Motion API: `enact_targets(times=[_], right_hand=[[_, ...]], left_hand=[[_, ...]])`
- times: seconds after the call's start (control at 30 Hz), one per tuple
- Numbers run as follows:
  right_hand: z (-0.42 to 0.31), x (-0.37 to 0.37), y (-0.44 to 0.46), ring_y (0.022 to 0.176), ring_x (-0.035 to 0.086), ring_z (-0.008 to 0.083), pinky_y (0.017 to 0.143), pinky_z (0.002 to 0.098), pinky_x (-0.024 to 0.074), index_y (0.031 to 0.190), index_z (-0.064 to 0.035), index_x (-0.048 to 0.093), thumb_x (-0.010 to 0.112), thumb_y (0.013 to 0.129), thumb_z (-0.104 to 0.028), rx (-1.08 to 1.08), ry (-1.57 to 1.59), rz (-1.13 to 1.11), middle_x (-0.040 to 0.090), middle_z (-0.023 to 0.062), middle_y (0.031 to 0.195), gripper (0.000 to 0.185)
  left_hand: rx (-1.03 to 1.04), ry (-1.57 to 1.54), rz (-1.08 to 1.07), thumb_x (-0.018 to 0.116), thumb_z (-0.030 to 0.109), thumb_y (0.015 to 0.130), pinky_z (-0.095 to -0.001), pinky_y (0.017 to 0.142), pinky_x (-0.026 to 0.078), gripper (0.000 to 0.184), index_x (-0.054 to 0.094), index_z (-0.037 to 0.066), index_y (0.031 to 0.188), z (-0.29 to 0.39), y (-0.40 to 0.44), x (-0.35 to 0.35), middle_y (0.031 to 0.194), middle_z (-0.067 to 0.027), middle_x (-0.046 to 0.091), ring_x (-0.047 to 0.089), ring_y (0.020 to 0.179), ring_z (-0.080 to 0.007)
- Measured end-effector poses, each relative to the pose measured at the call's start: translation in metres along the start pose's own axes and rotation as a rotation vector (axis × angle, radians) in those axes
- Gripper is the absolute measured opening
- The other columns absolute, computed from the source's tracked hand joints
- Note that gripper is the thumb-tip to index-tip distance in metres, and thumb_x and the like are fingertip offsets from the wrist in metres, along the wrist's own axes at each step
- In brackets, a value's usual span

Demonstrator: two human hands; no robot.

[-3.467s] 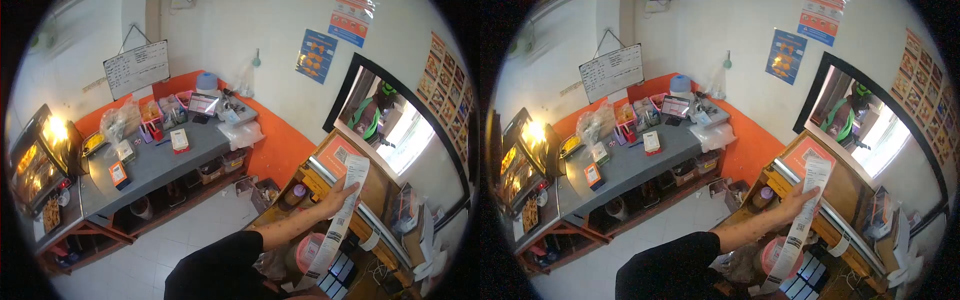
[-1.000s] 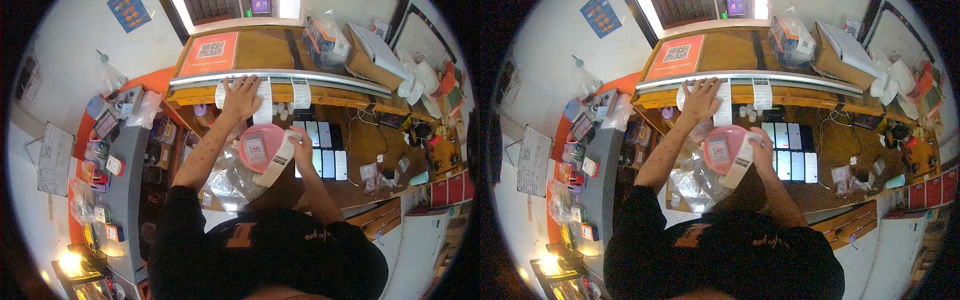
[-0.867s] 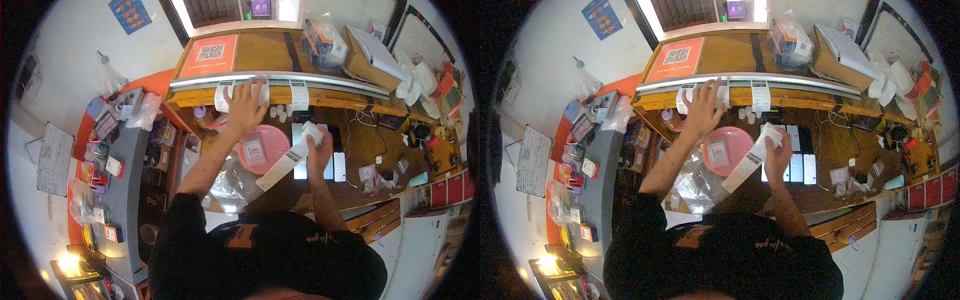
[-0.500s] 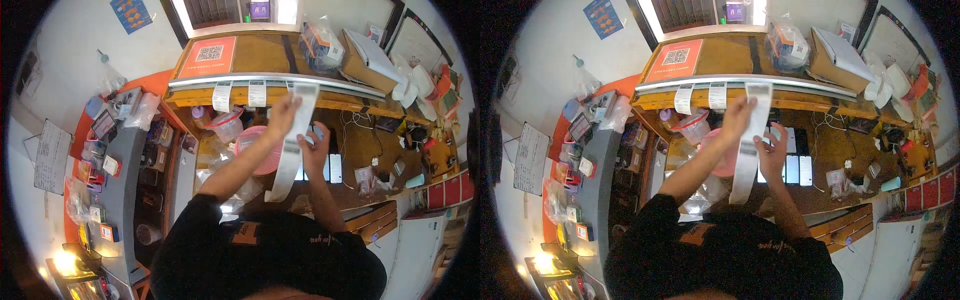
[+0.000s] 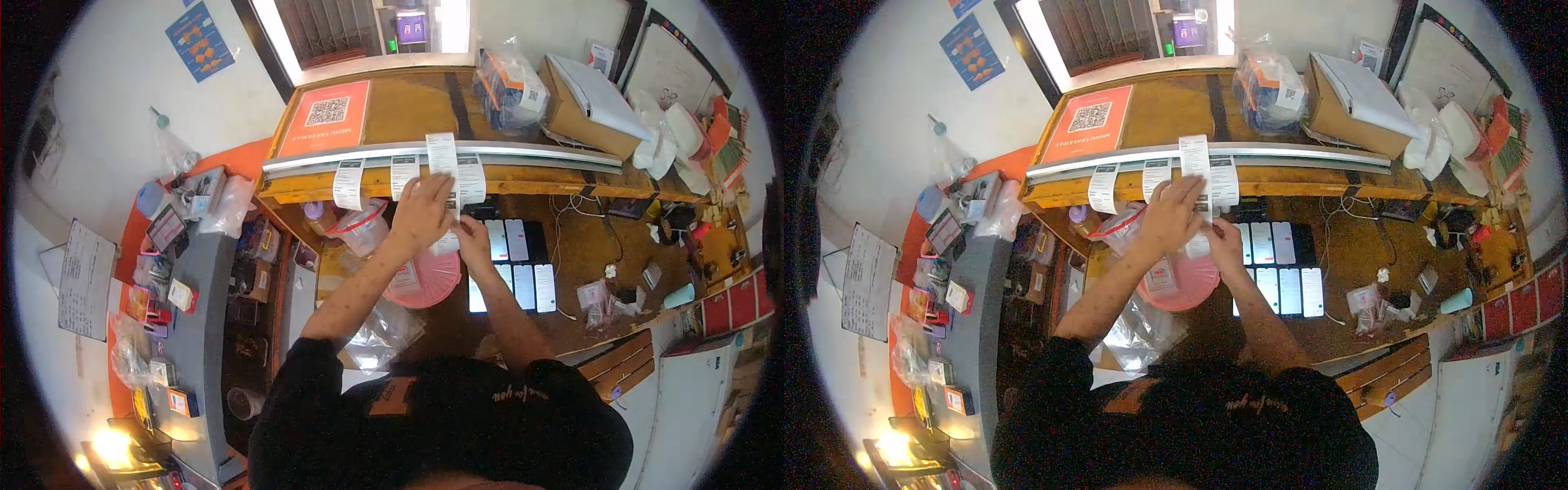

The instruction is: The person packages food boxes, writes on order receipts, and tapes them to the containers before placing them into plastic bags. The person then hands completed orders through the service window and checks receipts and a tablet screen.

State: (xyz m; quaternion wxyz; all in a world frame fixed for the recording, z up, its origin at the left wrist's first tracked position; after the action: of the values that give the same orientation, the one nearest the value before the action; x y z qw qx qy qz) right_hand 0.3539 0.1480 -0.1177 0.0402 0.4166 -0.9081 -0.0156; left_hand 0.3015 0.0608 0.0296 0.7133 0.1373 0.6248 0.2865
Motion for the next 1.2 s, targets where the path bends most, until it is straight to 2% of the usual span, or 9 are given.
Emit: enact_targets(times=[0.1,0.4,0.5,0.63,0.7,0.77,0.97,1.03,1.2], right_hand=[[0.011,0.004,0.005,0.068,0.052,0.0098,0.064,0.0264,0.0423,0.096,0.0016,0.065,0.058,0.091,-0.016,-0.127,-0.018,0.117,0.06,0.0025,0.072,0.019],[0.051,0.037,-0.017,0.085,0.06,0.0134,0.074,0.028,0.0469,0.102,-0.0002,0.063,0.052,0.096,-0.019,0.035,-0.167,-0.006,0.064,0.008,0.091,0.023],[-0.002,0.006,-0.045,0.091,0.059,0.0162,0.078,0.0266,0.0483,0.118,-0.0052,0.051,0.05,0.095,-0.014,-0.144,0.221,0.251,0.06,0.009,0.104,0.025],[-0.016,-0.005,-0.031,0.094,0.061,0.0193,0.083,0.0325,0.0482,0.114,0.0065,0.057,0.042,0.097,-0.027,0.038,0.406,-0.004,0.061,0.0133,0.11,0.04],[-0.023,0.009,-0.03,0.092,0.062,0.0193,0.083,0.0314,0.0483,0.109,0.0052,0.06,0.047,0.097,-0.026,0.267,0.628,-0.078,0.064,0.0126,0.103,0.036],[-0.047,-0.005,-0.027,0.084,0.064,0.0154,0.072,0.0283,0.0506,0.103,0.002,0.064,0.063,0.088,-0.023,0.111,0.324,-0.022,0.067,0.0103,0.095,0.029],[-0.091,-0.008,-0.035,0.079,0.065,0.0141,0.069,0.0269,0.0512,0.103,0.0004,0.066,0.065,0.087,-0.018,0.109,0.286,-0.04,0.068,0.0093,0.091,0.024],[-0.106,0.001,-0.038,0.079,0.065,0.0135,0.069,0.0278,0.0516,0.104,-0.0006,0.066,0.066,0.087,-0.016,0.026,0.164,-0.121,0.069,0.0091,0.091,0.023],[-0.112,-0.007,-0.047,0.085,0.064,0.0168,0.076,0.0308,0.0512,0.111,0.0027,0.06,0.064,0.085,-0.008,-0.068,0.061,0.07,0.067,0.0092,0.096,0.029]], left_hand=[[-0.014,0.14,0.027,0.052,0.025,0.081,-0.0456,0.108,0.025,0.053,0.047,0.006,0.13,-0.008,0.002,0.01,0.134,-0.0089,0.049,0.041,0.129,-0.0228],[-0.038,0.158,0.039,0.056,0.021,0.082,-0.0493,0.107,0.023,0.042,0.055,0.009,0.122,-0.022,0.008,0.016,0.124,-0.0048,0.057,0.049,0.12,-0.0188],[-0.015,0.124,0.1,0.058,0.018,0.082,-0.0504,0.106,0.024,0.033,0.062,0.011,0.114,-0.023,-0.004,0.004,0.114,-0.0017,0.063,0.053,0.114,-0.0176],[0.053,0.046,0.167,0.062,0.018,0.077,-0.0526,0.102,0.023,0.032,0.065,0.015,0.108,0.016,-0.048,-0.016,0.103,0.0,0.066,0.054,0.109,-0.0162],[0.128,0.056,0.16,0.063,0.02,0.077,-0.0529,0.101,0.022,0.029,0.067,0.016,0.106,0.045,-0.076,-0.013,0.102,0.0001,0.066,0.055,0.108,-0.0167],[0.201,0.072,0.167,0.064,0.021,0.076,-0.0531,0.1,0.021,0.027,0.068,0.017,0.103,0.064,-0.087,-0.015,0.1,0.0002,0.066,0.055,0.106,-0.0171],[-0.331,-0.361,0.044,0.061,0.031,0.085,-0.0473,0.099,0.026,0.029,0.064,0.013,0.109,-0.004,-0.053,-0.027,0.101,-0.0052,0.066,0.054,0.106,-0.0208],[-0.764,-1.675,-0.28,0.057,0.033,0.091,-0.0369,0.091,0.039,0.034,0.062,0.005,0.108,-0.002,-0.044,0.043,0.097,-0.0077,0.065,0.057,0.099,-0.0191],[-0.788,-1.801,0.009,0.056,0.032,0.092,-0.0292,0.075,0.047,0.034,0.061,0.0,0.103,-0.024,0.026,0.038,0.091,-0.0079,0.063,0.059,0.082,-0.0157]])
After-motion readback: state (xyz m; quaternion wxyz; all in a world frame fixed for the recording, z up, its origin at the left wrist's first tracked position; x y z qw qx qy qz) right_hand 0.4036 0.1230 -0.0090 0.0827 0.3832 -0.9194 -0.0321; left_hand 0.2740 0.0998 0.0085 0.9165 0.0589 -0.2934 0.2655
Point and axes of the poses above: each hand's wrist, its own y-axis towards the middle knuckle, its own x-axis out of the palm, z = x × y, the point moved 10 cm from there along y, towards the middle knuckle
